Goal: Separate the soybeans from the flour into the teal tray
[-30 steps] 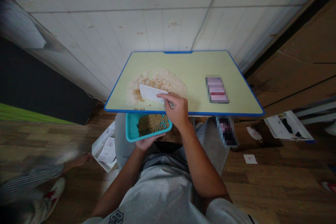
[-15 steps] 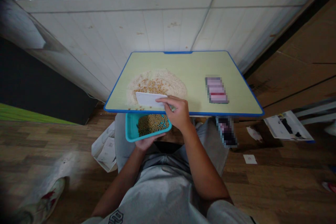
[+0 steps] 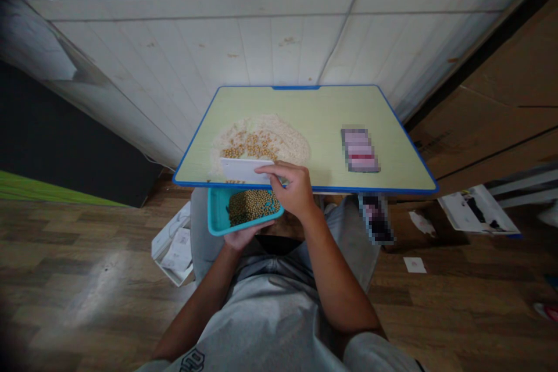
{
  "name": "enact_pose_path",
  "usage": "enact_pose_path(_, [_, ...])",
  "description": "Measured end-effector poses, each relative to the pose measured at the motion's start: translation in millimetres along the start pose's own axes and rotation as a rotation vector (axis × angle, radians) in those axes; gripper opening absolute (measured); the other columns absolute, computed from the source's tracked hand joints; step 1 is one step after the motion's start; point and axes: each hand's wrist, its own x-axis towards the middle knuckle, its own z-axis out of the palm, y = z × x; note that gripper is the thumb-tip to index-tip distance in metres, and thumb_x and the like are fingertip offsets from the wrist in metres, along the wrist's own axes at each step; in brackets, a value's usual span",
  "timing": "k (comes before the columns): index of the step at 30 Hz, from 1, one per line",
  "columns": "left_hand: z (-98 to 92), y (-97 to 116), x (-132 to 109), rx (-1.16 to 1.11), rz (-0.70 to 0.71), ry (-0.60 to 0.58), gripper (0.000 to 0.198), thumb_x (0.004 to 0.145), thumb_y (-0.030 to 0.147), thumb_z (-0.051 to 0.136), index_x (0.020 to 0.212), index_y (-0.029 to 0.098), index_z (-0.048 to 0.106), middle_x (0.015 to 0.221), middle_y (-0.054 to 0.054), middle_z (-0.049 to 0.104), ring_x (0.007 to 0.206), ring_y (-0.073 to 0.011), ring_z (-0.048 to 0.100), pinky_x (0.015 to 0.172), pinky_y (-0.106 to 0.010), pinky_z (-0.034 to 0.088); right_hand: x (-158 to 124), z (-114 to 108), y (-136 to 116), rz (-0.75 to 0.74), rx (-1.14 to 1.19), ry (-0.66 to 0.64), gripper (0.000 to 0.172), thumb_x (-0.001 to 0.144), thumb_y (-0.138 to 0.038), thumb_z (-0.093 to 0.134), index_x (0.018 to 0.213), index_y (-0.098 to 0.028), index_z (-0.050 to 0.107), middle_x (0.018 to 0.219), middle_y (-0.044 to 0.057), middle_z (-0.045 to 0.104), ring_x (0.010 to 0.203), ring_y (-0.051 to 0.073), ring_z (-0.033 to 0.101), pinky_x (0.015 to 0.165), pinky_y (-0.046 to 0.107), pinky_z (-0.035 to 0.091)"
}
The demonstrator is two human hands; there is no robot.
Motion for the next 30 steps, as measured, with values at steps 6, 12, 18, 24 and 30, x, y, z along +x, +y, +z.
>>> enact_pose_path(6, [-0.1, 0.5, 1.1, 0.004, -0.02, -0.035, 0.076, 0.104, 0.068, 0.027, 0.17, 0.03, 0.032, 0.177, -0.012, 0.032, 0.166, -0.0459, 0.013, 0.12, -0.089, 0.006, 0.0, -2.3, -0.6, -0.025, 0.011, -0.017, 0.031, 0.09, -0.012, 0.061, 0.098, -0.028, 0.086, 0.079, 0.0, 0.08, 0.07, 0.016, 0.071, 0.067, 0.032, 0.057])
enact_pose_path(12, [-1.0, 1.1, 0.0, -0.004, -0.014, -0.021, 0.077, 0.103, 0.068, 0.029, 0.171, 0.03, 0.031, 0.178, -0.012, 0.028, 0.166, -0.0454, 0.01, 0.12, -0.09, 0.007, -0.7, -2.3, 0.7, -0.001, -0.011, -0.037, 0.029, 0.091, -0.014, 0.061, 0.097, -0.029, 0.086, 0.082, 0.0, 0.081, 0.073, 0.016, 0.072, 0.068, 0.032, 0.057])
enact_pose_path(18, [-1.2, 0.8, -0.6, 0.0, -0.003, -0.014, 0.077, 0.104, 0.067, 0.026, 0.171, 0.03, 0.03, 0.179, -0.012, 0.027, 0.167, -0.0447, 0.009, 0.12, -0.09, 0.007, -0.6, -2.9, 0.2, -0.006, 0.002, -0.044, 0.029, 0.091, -0.015, 0.061, 0.098, -0.028, 0.085, 0.082, 0.0, 0.081, 0.073, 0.016, 0.073, 0.068, 0.032, 0.058])
enact_pose_path(24, [-0.5, -0.2, -0.4, 0.008, 0.013, 0.015, 0.076, 0.104, 0.068, 0.029, 0.171, 0.03, 0.031, 0.178, -0.012, 0.027, 0.166, -0.0458, 0.01, 0.119, -0.09, 0.01, -0.3, -3.0, -1.1, -0.032, 0.021, -0.037, 0.029, 0.091, -0.013, 0.061, 0.098, -0.027, 0.085, 0.08, 0.0, 0.081, 0.072, 0.016, 0.072, 0.068, 0.031, 0.058])
enact_pose_path(30, [-0.1, 1.2, -1.3, 0.012, 0.007, -0.003, 0.075, 0.105, 0.066, 0.03, 0.171, 0.03, 0.029, 0.178, -0.011, 0.028, 0.166, -0.0463, 0.011, 0.118, -0.091, 0.005, -0.2, -1.2, -1.7, -0.007, -0.008, -0.028, 0.03, 0.091, -0.013, 0.061, 0.097, -0.029, 0.086, 0.084, 0.0, 0.082, 0.075, 0.016, 0.074, 0.07, 0.033, 0.059])
